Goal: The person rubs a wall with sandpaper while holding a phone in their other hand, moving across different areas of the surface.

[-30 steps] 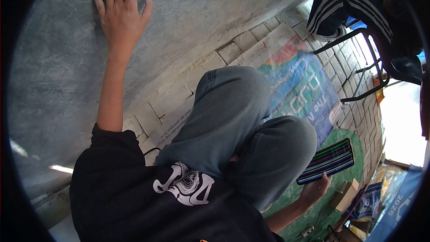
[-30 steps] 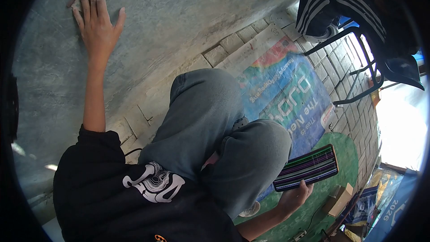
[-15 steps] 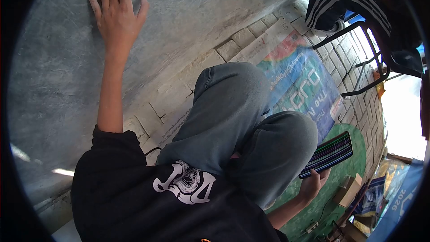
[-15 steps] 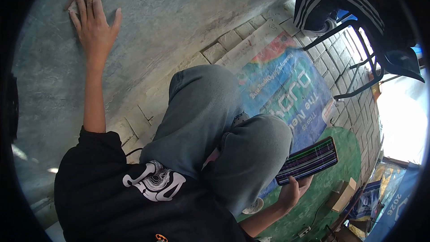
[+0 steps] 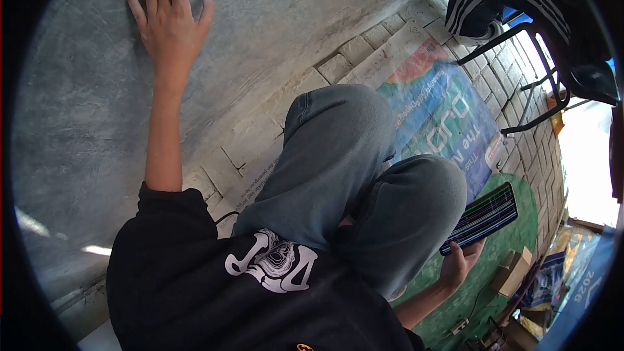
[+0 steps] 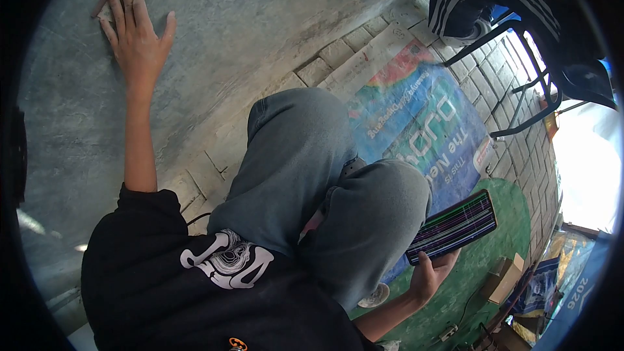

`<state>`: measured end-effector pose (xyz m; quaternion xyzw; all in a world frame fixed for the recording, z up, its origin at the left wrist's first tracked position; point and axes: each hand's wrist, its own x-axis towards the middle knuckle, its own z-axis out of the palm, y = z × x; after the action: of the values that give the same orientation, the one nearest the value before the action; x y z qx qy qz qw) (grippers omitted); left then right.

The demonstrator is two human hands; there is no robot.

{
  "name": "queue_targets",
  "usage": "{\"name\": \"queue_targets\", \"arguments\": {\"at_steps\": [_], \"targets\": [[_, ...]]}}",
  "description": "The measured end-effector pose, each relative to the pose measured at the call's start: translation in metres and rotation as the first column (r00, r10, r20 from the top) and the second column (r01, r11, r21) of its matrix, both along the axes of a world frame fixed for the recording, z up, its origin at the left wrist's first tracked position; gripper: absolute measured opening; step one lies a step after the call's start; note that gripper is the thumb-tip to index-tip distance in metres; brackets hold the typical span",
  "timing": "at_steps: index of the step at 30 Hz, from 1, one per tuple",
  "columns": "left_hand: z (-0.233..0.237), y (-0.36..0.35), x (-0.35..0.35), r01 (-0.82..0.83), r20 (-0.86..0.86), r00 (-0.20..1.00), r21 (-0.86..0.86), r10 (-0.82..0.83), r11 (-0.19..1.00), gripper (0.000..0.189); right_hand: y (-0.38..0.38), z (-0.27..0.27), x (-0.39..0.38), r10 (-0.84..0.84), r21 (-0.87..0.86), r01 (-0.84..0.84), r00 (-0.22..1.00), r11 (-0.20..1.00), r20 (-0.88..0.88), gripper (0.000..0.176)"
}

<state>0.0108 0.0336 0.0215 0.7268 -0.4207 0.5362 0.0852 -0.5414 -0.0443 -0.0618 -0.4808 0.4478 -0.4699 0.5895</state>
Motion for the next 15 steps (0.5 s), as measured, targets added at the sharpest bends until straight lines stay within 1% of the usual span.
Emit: {"name": "queue_targets", "arguments": {"at_steps": [2,3,5,6,8,9,11,12,14,15], "targets": [[0.000,0.000,0.000,0.001,0.000,1.000,0.000,-0.001,1.000,0.078,0.000,0.001,0.002,-0.035,0.009,0.035,0.996,0.999,-0.080,0.088],[0.000,0.000,-0.001,0.005,0.001,1.000,-0.001,-0.005,1.000,0.078,0.000,0.000,0.002,-0.035,0.009,0.036,0.996,0.999,-0.080,0.088],[0.000,0.000,0.000,0.009,0.002,1.000,-0.003,-0.009,1.000,0.078,0.001,-0.001,0.004,-0.046,-0.047,0.041,0.992,0.998,-0.116,0.077],[0.000,0.000,0.000,0.008,0.005,1.000,-0.001,-0.008,1.000,0.078,0.001,0.001,0.008,-0.045,-0.046,0.040,0.992,0.998,-0.116,0.077],[0.000,0.000,0.000,0.008,0.008,1.000,0.003,-0.008,1.000,0.078,0.000,0.006,0.018,-0.110,-0.054,0.102,0.980,0.993,-0.168,0.074],[0.000,0.000,0.000,0.007,0.005,1.000,0.002,-0.007,1.000,0.078,0.000,0.006,0.024,-0.110,-0.053,0.103,0.980,0.993,-0.168,0.074],[0.000,0.000,-0.001,0.007,0.002,1.000,0.000,-0.007,1.000,0.078,-0.001,0.007,0.033,-0.220,-0.114,0.195,0.936,0.974,-0.276,0.074],[0.000,0.000,0.000,0.004,0.007,1.000,-0.001,-0.004,1.000,0.078,-0.003,0.008,0.035,-0.220,-0.115,0.195,0.936,0.974,-0.275,0.074],[0.000,0.000,0.000,0.002,0.011,1.000,-0.002,-0.002,1.000,0.078,-0.004,0.008,0.037,-0.242,-0.136,0.204,0.884,0.970,-0.401,0.078],[0.000,0.000,0.000,0.007,0.011,1.000,0.001,-0.007,1.000,0.078,-0.003,0.007,0.037,-0.243,-0.136,0.205,0.884,0.969,-0.400,0.078]]}}
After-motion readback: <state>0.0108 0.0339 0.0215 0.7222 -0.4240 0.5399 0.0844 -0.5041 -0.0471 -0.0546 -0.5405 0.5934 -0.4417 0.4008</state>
